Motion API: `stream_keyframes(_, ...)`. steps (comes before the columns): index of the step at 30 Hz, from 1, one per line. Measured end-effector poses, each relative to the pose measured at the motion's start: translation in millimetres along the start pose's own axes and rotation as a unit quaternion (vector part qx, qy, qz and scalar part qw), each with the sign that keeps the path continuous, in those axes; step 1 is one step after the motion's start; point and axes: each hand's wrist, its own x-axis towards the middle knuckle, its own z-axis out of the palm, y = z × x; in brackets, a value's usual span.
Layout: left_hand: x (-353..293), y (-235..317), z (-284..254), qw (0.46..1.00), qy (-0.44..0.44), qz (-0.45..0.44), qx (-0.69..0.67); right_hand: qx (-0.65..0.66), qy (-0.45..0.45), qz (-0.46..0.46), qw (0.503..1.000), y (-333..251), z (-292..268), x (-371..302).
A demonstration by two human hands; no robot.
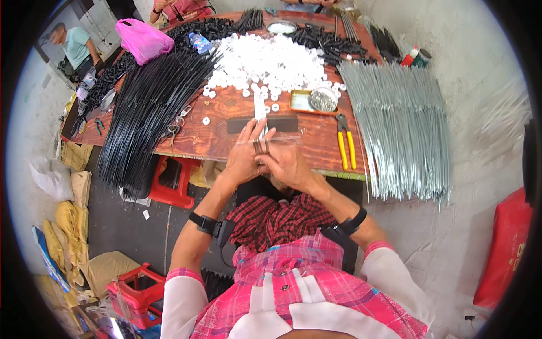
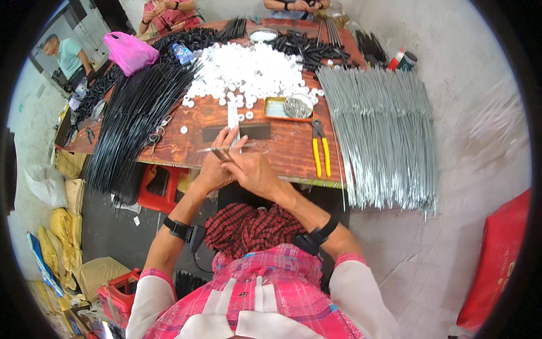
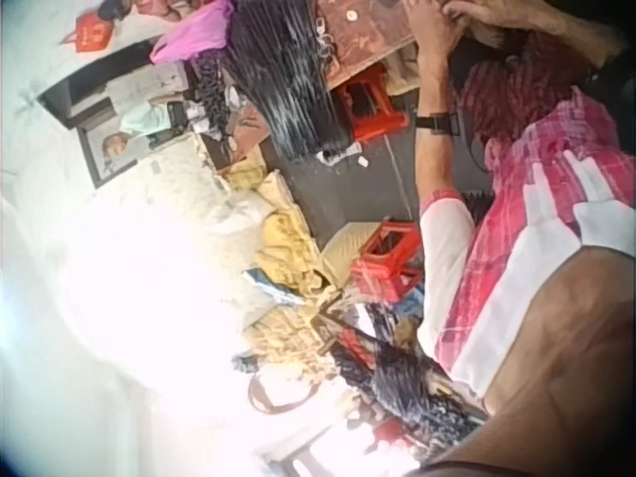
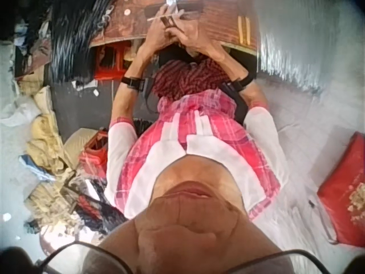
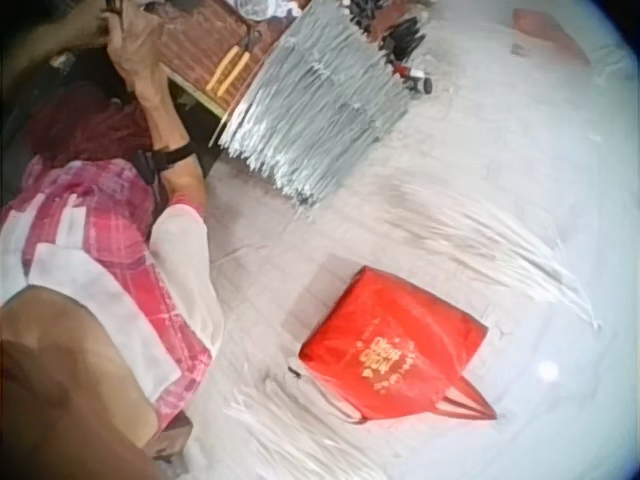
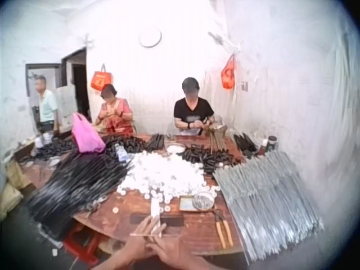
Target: Assembling metal ribs and plastic components for umbrella frames at a factory workstation.
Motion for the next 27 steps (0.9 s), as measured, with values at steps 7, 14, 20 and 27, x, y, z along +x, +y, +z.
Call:
stream_keyframes(7,4,-1,-17,0.997,-0.003,0.006,-0.074,0.025,0.017,-0.008,1.0,2,2,8)
stream_keyframes(14,13,19,-81,0.965,-0.053,-0.052,-0.25,0.022,0.004,-0.003,1.0,4,-2,7)
stream_keyframes(20,21,53,-100,0.859,0.013,-0.21,-0.467,0.033,0.038,-0.051,0.997,10,4,5)
stream_keyframes(27,36,44,-105,0.93,0.062,-0.076,-0.355,-0.006,-0.015,-0.019,1.0,4,-15,20)
